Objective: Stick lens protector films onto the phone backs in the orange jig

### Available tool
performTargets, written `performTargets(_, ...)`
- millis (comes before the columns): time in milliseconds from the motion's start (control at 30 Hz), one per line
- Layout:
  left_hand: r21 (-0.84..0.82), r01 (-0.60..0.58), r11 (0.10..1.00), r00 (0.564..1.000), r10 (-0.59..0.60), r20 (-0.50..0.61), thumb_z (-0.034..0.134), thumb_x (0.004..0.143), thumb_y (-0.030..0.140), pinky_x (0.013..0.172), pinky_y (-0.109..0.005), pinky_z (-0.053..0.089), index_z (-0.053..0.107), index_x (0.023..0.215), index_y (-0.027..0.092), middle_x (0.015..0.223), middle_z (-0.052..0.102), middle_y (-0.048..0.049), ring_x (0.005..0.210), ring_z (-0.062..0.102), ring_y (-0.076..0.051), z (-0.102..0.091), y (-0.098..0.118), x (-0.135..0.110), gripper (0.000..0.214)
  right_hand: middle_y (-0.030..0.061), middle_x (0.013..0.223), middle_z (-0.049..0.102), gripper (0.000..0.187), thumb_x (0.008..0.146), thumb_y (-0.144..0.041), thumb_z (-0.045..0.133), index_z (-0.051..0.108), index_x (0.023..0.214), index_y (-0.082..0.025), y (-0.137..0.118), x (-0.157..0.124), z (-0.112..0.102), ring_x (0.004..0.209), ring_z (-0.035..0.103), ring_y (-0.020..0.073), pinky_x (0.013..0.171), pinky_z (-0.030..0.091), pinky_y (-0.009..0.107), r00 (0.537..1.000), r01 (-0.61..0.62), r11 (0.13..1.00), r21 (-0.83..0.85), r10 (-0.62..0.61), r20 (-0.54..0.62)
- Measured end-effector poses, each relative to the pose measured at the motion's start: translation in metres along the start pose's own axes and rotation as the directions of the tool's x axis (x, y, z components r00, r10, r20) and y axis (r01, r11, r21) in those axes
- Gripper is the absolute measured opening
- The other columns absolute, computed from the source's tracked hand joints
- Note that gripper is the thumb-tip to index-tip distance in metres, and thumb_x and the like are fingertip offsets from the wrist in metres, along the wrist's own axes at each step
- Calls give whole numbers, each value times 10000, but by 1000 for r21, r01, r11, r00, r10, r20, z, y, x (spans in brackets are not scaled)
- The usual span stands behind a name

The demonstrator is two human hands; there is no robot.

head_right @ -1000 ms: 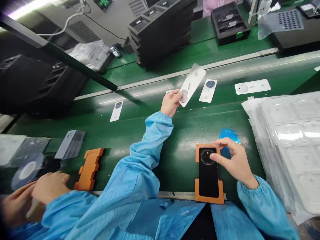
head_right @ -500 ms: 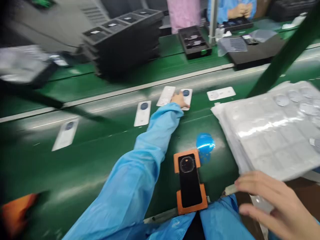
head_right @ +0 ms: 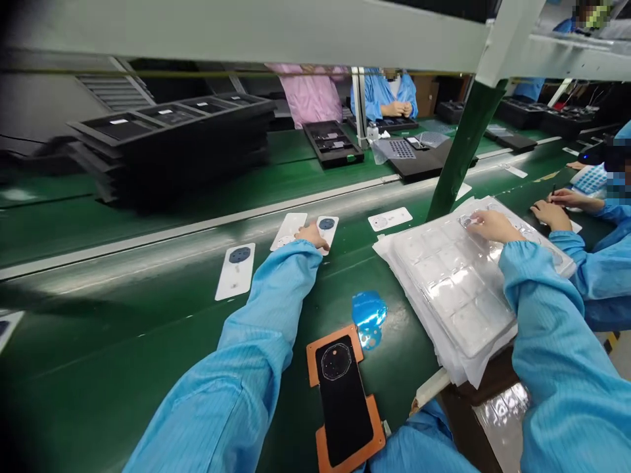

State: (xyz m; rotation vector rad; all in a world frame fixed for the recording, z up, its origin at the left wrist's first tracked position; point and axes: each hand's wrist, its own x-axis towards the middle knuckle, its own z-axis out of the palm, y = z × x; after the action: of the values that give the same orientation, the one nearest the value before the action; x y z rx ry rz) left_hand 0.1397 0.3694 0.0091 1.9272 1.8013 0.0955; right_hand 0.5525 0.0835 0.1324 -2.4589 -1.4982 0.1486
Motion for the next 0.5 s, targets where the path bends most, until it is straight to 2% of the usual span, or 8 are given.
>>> performTargets(100,-50,0,999,1000,0,-7,1006,466,226,1109,-547,410,448,1170,127,1344,538,-238,1380,474,-490,-3,-4,0,904,8,647,660,165,753,-249,798,719,819,-120,-6,18,1,551,556,121,602,387,282,1000,-11,999,40,11,15)
performTargets(200,-122,-5,993,1000,3,-12,1018,399,248,1072,-525,444,472,1132,133,1282,584,-217,1310,555,-455,-5,-7,-2,922,-60,540,569,235,661,-190,851,620,688,-159,-18,21,-8,461,498,96,549,351,268,999,-31,997,66,32,-11)
performTargets(233,-150,-15,989,1000,13,-12,1011,372,209,1054,-513,462,488,1132,137,1249,613,-203,1278,585,-439,-6,-7,-3,926,-78,517,536,281,657,-191,860,579,663,-178,-24,20,-13,440,470,87,542,342,269,999,-33,997,71,36,-36)
performTargets(300,-216,-60,975,998,57,-22,971,369,108,1035,-472,486,525,1157,139,1185,669,-168,1235,628,-401,-8,-8,-7,906,-92,515,508,322,746,-242,832,523,661,-207,-38,13,-22,427,427,72,558,346,272,994,-19,996,87,28,-106)
performTargets(367,-279,-115,953,993,103,-58,917,442,48,1048,-423,487,561,1203,144,1163,703,-135,1233,643,-357,-13,-10,-13,846,-60,593,570,292,902,-314,722,527,713,-207,-55,-6,-25,467,454,72,607,378,274,986,22,993,113,-3,-168)
performTargets(433,-326,-148,934,987,119,-109,872,579,77,1059,-371,487,597,1224,164,1174,719,-97,1233,653,-301,-20,-17,-22,707,3,753,669,263,1000,-362,617,582,807,-187,-73,-42,-16,569,544,88,674,419,274,963,138,980,144,-99,-250)
performTargets(500,-416,-173,893,980,116,-160,802,765,180,1020,-322,516,641,1166,178,1145,734,-51,1170,681,-234,-29,-28,-32,433,58,896,723,261,1021,-401,599,649,918,-165,-88,-91,0,672,619,116,718,456,280,889,353,923,155,-280,-363)
